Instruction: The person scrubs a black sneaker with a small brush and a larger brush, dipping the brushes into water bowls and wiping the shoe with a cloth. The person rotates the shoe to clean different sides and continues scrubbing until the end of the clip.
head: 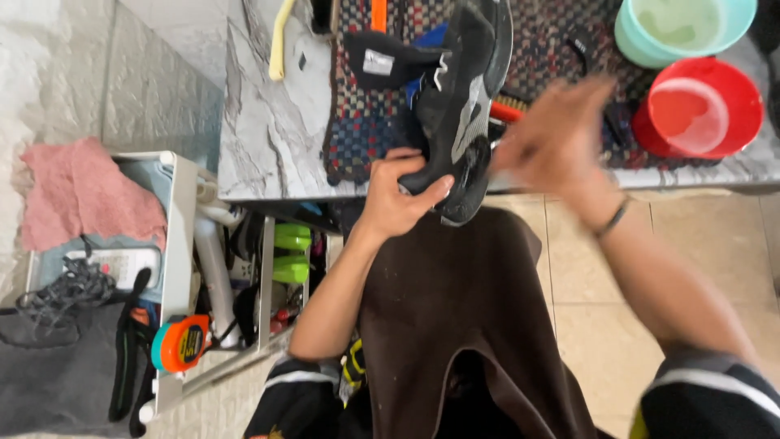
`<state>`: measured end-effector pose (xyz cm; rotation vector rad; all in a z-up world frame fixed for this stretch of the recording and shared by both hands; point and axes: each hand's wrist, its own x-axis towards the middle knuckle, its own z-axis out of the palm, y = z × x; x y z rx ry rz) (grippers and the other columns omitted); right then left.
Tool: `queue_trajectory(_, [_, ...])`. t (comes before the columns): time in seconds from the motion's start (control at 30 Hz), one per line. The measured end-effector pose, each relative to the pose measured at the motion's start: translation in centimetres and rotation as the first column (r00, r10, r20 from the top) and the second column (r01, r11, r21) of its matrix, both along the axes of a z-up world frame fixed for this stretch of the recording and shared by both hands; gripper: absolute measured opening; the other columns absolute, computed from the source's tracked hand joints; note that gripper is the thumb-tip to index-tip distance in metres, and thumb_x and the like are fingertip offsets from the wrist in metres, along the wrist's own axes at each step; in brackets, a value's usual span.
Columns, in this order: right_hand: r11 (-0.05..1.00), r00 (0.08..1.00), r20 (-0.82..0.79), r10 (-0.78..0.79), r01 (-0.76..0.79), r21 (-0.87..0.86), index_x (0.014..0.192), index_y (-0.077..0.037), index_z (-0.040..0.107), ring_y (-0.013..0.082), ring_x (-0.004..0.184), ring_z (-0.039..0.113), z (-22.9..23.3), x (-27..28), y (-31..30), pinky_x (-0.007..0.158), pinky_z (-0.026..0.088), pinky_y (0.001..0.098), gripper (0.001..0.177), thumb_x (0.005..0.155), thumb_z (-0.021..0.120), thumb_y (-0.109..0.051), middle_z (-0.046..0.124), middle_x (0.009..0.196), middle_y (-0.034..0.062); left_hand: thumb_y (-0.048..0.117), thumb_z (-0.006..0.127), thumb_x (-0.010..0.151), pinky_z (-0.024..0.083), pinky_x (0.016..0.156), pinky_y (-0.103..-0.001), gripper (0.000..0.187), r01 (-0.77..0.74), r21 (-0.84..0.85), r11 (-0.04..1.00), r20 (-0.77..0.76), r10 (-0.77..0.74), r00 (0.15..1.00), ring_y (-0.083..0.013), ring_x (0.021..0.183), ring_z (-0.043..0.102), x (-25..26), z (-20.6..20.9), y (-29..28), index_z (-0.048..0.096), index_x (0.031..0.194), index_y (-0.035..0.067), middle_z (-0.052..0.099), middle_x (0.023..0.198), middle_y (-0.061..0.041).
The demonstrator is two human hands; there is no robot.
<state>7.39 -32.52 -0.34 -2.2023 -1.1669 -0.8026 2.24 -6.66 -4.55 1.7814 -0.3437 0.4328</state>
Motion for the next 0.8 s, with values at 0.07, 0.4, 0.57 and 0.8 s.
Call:
queue_trajectory(0.07, [0.993,0.991,-0.092,0.098,-0.091,0.071,0.066,-0.033,0.068,0.0262,0.084,0.067,-3.3,2.7,-0.2,0.124,0.010,0.0655,0.021,0.082,0.080,-0.038,0.068,0.073,-0.0059,0.025,0.095,0.075,0.060,0.081,-0.031,0.033,0.002,0.009,1.000,0.016,-0.002,1.000,-0.0298,0.096,0.078,1.2,0.5,0.3,0.071,0.067,0.004,0.070,0.064,-0.011])
queue_trajectory(0.4, [0.984,0.983,0.046,-0.175,0.174,0.037,0.073,-0.028,0.066,0.0271,0.081,0.063,-2.1,4.4,-3.5,0.111,0.032,0.0454,0.038,0.102,0.086,-0.042,0.061,0.076,-0.0022,0.022,0.094,0.077,0.060,0.080,-0.031,0.036,-0.001,-0.058,0.998,0.064,0.005,0.998,-0.0265,0.092,0.079,-0.1,1.8,0.0,0.064,0.062,0.008,0.061,0.053,-0.006])
queue_trajectory(0.57, [0.884,0.884,-0.030,-0.466,0.467,0.019,0.091,-0.019,0.068,0.0328,0.081,0.072,-1.2,4.9,-2.0,0.093,0.044,0.0467,0.043,0.119,0.091,-0.042,0.068,0.081,0.0054,0.023,0.094,0.079,0.060,0.079,-0.026,0.037,-0.008,-0.126,0.992,0.172,0.030,0.985,-0.0213,0.087,0.079,0.5,0.2,1.2,0.064,0.058,0.012,0.058,0.048,0.001])
queue_trajectory(0.8, [0.916,0.673,-0.648,-0.356,0.387,-0.102,0.127,-0.008,0.073,0.0465,0.093,0.071,0.9,0.6,5.0,0.081,0.054,0.0570,0.059,0.081,0.092,-0.040,0.069,0.087,0.0216,0.007,0.088,0.084,0.059,0.079,-0.033,0.041,-0.062,-0.182,0.981,0.378,0.128,0.917,-0.0283,0.055,0.067,-1.1,3.1,5.6,0.059,0.056,0.005,0.052,0.045,-0.006])
